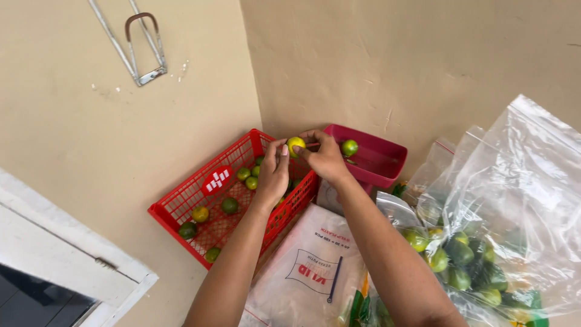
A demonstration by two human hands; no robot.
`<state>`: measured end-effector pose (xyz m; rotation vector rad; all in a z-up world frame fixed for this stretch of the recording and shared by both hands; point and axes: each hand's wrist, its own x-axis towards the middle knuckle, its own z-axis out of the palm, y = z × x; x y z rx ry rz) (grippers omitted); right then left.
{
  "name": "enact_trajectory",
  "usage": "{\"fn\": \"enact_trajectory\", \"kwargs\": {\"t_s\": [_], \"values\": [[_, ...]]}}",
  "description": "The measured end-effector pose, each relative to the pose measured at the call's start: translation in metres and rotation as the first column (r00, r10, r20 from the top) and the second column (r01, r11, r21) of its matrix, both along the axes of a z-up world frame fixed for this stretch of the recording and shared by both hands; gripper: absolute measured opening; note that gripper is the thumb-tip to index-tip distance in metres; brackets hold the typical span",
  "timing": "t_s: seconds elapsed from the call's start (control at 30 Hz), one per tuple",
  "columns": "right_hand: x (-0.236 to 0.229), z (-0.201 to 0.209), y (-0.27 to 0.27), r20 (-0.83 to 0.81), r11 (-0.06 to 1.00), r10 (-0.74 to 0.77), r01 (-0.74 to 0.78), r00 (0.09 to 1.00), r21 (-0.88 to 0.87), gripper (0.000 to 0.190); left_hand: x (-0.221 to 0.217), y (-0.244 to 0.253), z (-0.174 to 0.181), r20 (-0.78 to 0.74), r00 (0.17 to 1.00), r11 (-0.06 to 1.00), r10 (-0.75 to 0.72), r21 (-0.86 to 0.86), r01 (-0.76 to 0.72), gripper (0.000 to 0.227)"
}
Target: The person picks through limes in a crate by hand, placing selected fruit into a tray for weighing, and handles large plastic bags.
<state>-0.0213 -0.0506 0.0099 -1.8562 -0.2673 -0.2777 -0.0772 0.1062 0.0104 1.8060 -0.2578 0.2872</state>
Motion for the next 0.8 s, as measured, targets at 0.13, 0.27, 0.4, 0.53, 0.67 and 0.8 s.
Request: {"fn": "enact_trajectory", "kwargs": {"t_s": [0.13,0.27,0.4,0.53,0.67,0.8], "values": [[-0.008,0.026,-0.035,-0.049,0.994,-0.086,0.082,0.995,-0.075,0.040,0.002,-0.039,0.008,-0.001,0.999,0.999,-0.052,-0.006,0.052,0.049],[0.001,0.020,-0.063,-0.118,0.973,-0.202,0.185,0.972,-0.141,0.038,0.009,-0.059,0.008,0.020,0.998,0.962,-0.057,0.267,0.050,0.048],[0.011,0.009,-0.082,-0.227,0.950,-0.282,0.237,0.932,-0.204,0.036,0.018,-0.072,-0.002,0.061,0.994,0.859,-0.092,0.510,0.048,0.055],[0.022,-0.005,-0.095,-0.288,0.941,-0.302,0.236,0.909,-0.242,0.040,0.028,-0.082,-0.014,0.092,0.989,0.797,-0.112,0.603,0.035,0.055],[0.051,-0.036,-0.103,-0.362,0.937,-0.273,0.162,0.891,-0.310,0.043,0.035,-0.087,-0.021,0.168,0.980,0.718,-0.110,0.695,-0.038,0.051],[0.071,-0.056,-0.106,-0.382,0.925,-0.268,0.125,0.885,-0.359,0.046,0.042,-0.089,-0.030,0.182,0.974,0.681,-0.138,0.731,-0.040,0.050]]}}
